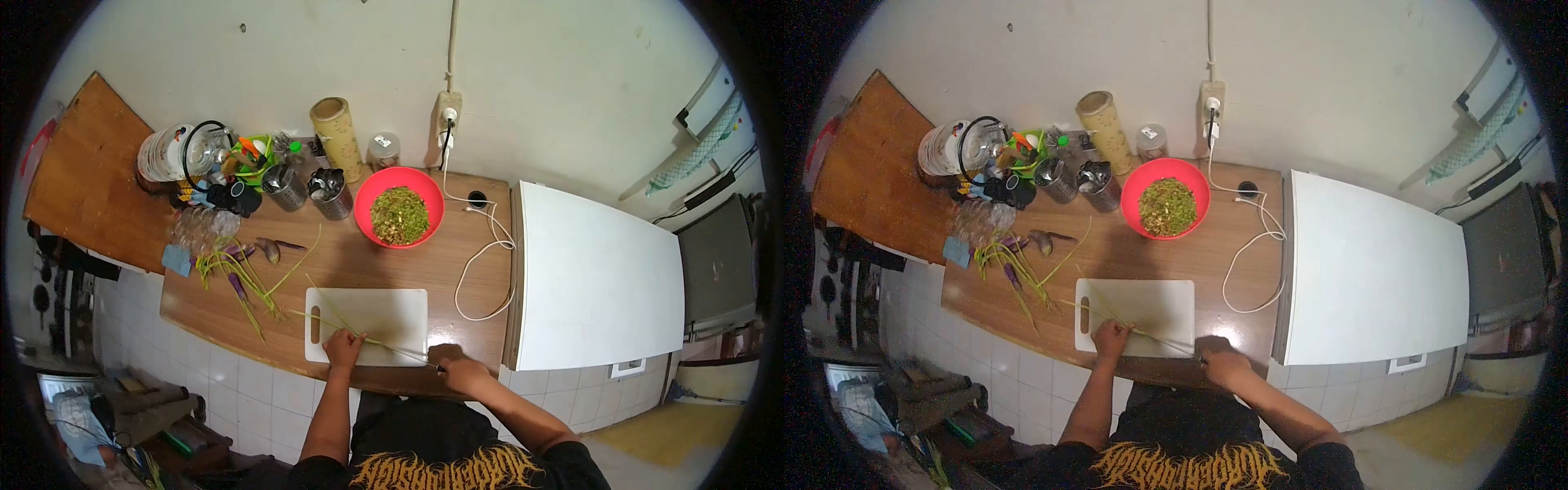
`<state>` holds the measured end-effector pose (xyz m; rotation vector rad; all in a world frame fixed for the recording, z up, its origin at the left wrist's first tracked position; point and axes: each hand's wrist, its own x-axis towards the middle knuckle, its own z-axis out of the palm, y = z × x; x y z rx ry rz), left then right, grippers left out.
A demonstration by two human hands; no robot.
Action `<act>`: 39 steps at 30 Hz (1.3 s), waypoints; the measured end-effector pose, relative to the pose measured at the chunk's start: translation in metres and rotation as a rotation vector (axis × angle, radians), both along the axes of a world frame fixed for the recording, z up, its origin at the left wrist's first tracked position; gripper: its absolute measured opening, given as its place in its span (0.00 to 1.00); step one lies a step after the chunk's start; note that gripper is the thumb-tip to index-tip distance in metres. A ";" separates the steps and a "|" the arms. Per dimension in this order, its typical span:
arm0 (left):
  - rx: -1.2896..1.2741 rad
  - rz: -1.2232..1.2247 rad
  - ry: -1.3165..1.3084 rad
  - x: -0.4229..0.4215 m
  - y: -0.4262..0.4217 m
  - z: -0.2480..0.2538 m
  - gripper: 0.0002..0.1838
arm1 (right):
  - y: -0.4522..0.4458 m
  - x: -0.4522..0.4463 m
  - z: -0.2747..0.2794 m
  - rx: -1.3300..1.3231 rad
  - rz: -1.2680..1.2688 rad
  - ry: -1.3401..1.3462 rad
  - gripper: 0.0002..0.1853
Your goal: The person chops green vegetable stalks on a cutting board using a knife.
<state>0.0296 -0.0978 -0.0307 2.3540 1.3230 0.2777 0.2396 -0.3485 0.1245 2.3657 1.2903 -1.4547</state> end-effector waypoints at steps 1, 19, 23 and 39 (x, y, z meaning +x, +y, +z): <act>-0.039 -0.005 0.003 -0.001 0.001 0.000 0.25 | -0.004 -0.002 -0.005 0.002 0.006 -0.003 0.20; -0.386 0.368 -0.092 0.012 -0.016 -0.020 0.15 | -0.080 -0.041 -0.111 0.627 -0.311 0.098 0.16; -0.728 0.437 -0.324 0.006 -0.006 0.005 0.15 | -0.065 -0.036 -0.105 0.636 -0.332 0.200 0.17; -1.198 0.344 -1.078 -0.039 0.029 0.120 0.13 | 0.116 -0.109 -0.025 0.834 -0.651 0.562 0.10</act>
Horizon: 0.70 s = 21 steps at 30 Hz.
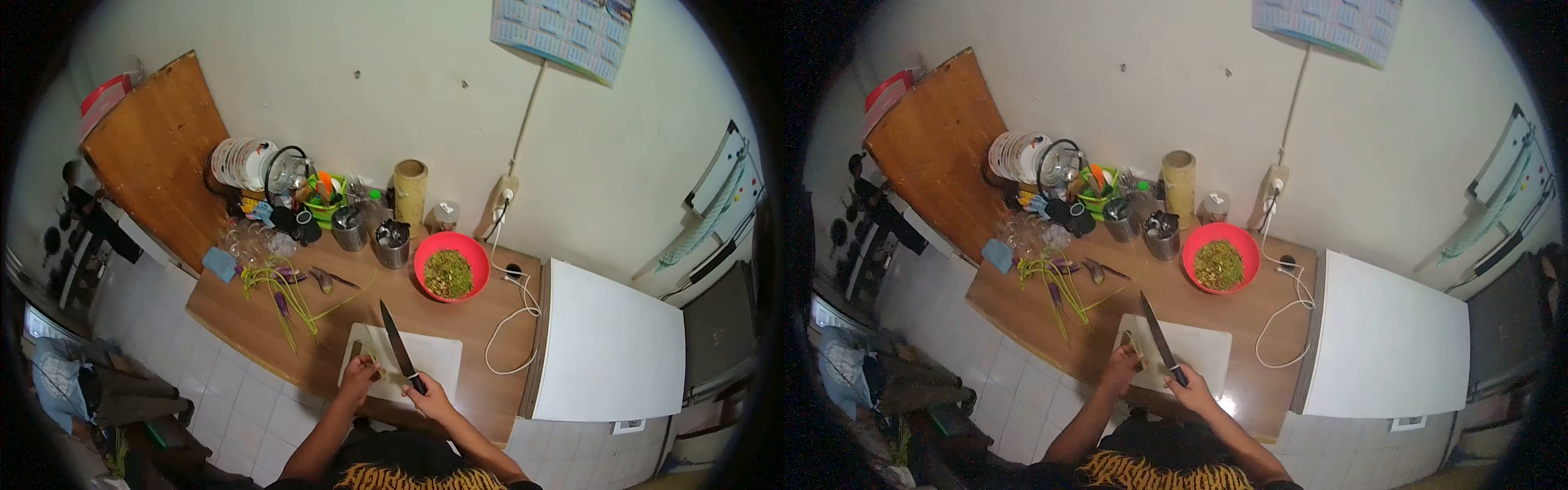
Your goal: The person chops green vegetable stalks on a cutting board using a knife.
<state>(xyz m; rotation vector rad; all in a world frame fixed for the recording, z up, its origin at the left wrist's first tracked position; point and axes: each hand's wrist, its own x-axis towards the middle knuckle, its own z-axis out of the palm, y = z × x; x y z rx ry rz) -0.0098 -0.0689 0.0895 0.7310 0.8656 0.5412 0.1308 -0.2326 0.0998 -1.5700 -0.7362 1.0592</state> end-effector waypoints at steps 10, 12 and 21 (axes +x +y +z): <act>0.332 -0.183 -0.135 -0.062 0.072 0.061 0.07 | 0.124 -0.075 0.078 0.156 -0.035 0.146 0.13; 0.325 -0.171 -0.166 -0.079 0.083 0.073 0.07 | 0.141 -0.095 0.077 0.192 -0.050 0.162 0.13; 0.356 -0.154 -0.170 -0.105 0.099 0.070 0.08 | 0.145 -0.137 0.068 0.172 -0.160 0.029 0.15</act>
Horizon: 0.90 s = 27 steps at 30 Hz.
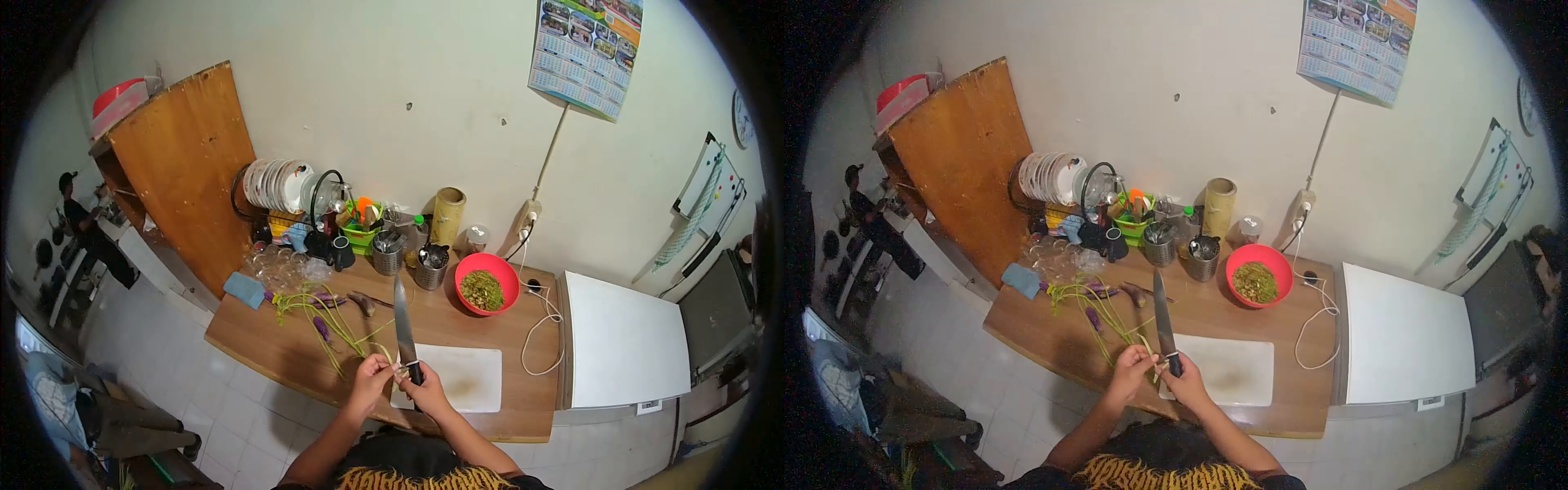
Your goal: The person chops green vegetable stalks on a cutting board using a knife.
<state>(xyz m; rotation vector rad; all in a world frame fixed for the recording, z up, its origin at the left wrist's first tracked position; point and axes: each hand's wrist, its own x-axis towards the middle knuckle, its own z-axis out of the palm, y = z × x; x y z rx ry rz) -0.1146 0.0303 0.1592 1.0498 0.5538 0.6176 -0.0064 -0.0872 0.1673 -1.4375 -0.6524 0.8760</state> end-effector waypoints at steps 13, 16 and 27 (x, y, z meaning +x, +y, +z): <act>-0.085 0.213 0.007 -0.029 0.029 -0.008 0.09 | -0.045 -0.014 -0.060 -0.171 0.013 -0.114 0.16; -0.080 0.252 0.073 -0.043 0.036 -0.018 0.09 | -0.047 -0.012 -0.051 -0.253 0.058 -0.037 0.15; -0.093 0.284 0.059 -0.055 0.042 -0.019 0.11 | 0.018 0.085 0.033 -0.087 -0.122 -0.323 0.11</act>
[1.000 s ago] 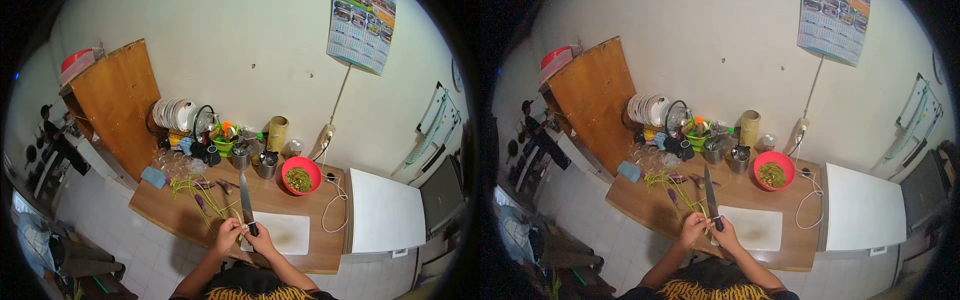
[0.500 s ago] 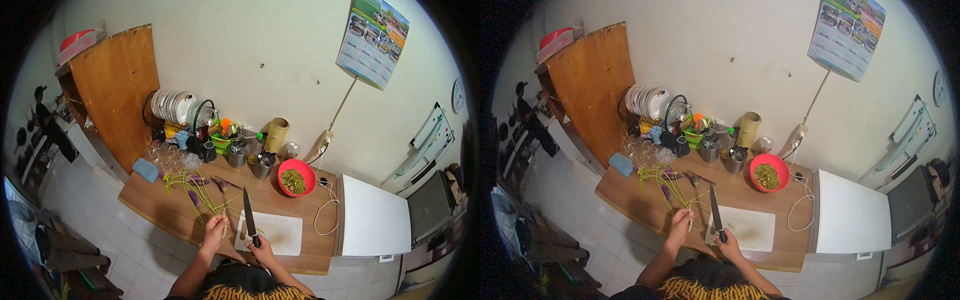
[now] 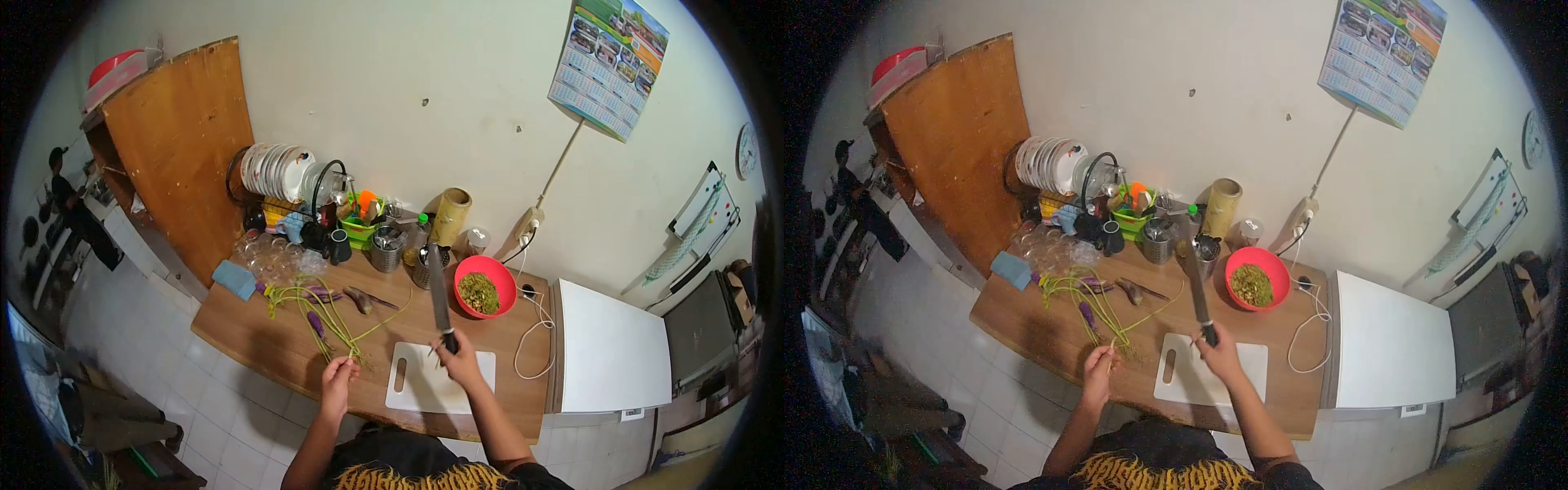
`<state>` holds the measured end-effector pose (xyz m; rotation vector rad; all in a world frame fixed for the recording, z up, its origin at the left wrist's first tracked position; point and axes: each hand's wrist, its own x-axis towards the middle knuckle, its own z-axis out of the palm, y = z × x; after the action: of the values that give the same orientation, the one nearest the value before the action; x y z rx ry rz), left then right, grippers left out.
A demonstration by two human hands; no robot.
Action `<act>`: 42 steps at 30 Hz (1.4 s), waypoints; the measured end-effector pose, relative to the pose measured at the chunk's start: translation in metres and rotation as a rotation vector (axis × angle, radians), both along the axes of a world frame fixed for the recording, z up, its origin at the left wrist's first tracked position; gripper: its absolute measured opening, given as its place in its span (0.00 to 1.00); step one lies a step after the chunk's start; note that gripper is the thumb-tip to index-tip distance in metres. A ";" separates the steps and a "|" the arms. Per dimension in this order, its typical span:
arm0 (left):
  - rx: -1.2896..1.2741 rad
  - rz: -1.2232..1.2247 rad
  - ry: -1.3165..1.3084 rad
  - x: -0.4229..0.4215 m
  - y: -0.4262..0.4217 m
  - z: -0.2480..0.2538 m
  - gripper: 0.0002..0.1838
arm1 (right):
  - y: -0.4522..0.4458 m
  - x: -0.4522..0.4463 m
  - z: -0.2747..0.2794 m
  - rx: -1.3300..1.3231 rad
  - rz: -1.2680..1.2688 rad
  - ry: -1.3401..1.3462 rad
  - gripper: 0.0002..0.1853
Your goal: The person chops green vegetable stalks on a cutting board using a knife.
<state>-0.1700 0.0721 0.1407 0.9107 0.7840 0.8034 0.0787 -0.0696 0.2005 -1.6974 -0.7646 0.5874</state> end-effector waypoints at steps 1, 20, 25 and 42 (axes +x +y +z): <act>-0.001 0.005 0.010 0.001 0.001 0.002 0.11 | 0.006 0.006 0.012 0.075 -0.014 0.010 0.12; -0.095 -0.210 0.192 0.000 0.010 -0.014 0.10 | -0.138 -0.051 -0.212 -0.357 -0.278 -0.026 0.14; -0.002 -0.398 0.258 0.022 -0.001 -0.016 0.08 | -0.140 -0.076 -0.203 -0.440 -0.235 0.041 0.19; 0.252 -0.960 0.217 0.028 -0.013 0.011 0.12 | -0.060 -0.081 -0.119 -0.015 -0.081 0.173 0.27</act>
<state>-0.1421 0.0595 0.1522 1.4441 0.3416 -0.0520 -0.0019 -0.1291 0.0819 -1.6591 -0.5661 0.6752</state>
